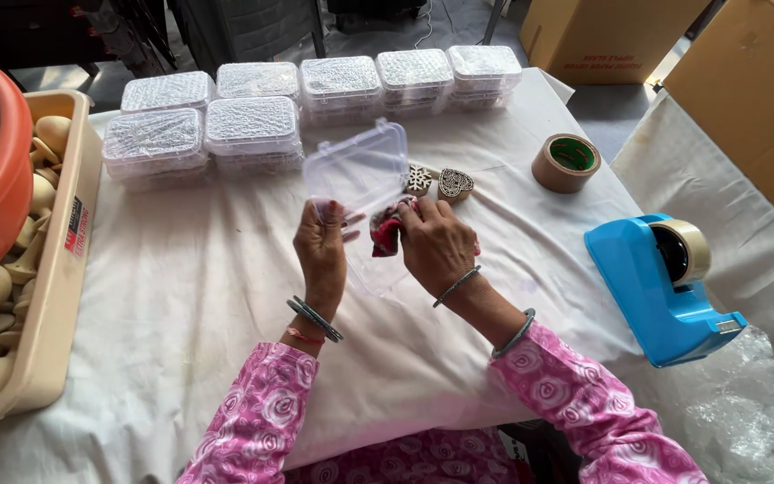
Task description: The person wipes two small decorative wooden items with a cloth, places them into a clear plastic container, and then wraps the container in bubble wrap. They secure the bubble wrap with tape using a tape dispenser.
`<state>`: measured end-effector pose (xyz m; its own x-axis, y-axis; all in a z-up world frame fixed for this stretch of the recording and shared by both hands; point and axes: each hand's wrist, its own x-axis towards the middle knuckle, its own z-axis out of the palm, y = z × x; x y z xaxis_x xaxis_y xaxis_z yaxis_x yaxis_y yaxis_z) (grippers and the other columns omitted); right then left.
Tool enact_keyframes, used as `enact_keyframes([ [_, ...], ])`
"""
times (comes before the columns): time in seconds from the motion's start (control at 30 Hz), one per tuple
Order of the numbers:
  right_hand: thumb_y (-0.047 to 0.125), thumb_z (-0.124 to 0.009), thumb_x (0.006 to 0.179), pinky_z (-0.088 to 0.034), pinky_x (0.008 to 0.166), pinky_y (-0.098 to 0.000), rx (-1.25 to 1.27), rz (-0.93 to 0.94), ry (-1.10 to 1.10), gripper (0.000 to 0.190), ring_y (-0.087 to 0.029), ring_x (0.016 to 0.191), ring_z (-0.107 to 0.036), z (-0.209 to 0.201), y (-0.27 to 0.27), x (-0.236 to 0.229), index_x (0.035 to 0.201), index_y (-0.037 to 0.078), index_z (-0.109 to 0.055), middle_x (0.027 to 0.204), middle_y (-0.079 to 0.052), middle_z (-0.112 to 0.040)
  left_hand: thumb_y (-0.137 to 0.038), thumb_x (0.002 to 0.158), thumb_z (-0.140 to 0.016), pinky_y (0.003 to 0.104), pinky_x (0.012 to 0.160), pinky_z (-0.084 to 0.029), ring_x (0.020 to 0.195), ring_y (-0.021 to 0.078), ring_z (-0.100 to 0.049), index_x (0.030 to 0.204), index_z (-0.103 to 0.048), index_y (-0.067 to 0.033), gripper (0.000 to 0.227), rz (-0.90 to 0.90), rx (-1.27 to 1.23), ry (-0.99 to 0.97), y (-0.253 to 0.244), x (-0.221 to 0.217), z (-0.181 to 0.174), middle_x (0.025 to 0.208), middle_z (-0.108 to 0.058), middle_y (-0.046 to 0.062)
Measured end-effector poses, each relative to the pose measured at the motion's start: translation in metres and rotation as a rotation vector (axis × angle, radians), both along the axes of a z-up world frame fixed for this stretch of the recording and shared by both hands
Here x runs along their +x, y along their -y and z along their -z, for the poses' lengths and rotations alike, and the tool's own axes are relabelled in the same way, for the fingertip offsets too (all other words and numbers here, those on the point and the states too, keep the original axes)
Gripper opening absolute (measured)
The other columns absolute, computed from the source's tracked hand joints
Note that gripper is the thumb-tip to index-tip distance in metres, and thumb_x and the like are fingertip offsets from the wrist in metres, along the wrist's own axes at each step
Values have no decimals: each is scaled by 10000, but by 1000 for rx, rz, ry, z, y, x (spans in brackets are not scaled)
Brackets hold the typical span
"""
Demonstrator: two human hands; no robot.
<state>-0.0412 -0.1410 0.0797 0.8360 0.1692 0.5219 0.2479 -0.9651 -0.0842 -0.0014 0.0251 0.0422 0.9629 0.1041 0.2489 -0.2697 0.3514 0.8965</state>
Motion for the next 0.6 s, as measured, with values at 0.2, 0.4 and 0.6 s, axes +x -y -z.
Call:
enact_keyframes([
  [0.2,124,-690,818,-550,631,-384,180,-432,145,390,-281,895,-646,-8,-34,-21,1198,36,-698,1060,-130,-636,-259,1115,-538,231,704,-556,801,49,-647,948,-524,-56,264,-122,181,186,2,-13,-6,825,-609,-9],
  [0.4,83,-691,838,-572,639,-375,-44,-80,194,271,-255,885,-652,19,-15,10,1100,13,-689,1028,-117,-631,-231,1162,-547,275,718,-517,767,73,-521,970,-519,-33,277,-255,328,273,-3,-18,-1,807,-632,38],
  [0.6,229,-633,952,-564,621,-441,-25,46,-322,228,-305,728,-696,4,-18,3,1001,9,-664,930,-161,-647,-237,1119,-535,287,615,-491,653,116,-602,1038,-628,-43,229,-292,443,323,-5,-34,-15,827,-706,61],
])
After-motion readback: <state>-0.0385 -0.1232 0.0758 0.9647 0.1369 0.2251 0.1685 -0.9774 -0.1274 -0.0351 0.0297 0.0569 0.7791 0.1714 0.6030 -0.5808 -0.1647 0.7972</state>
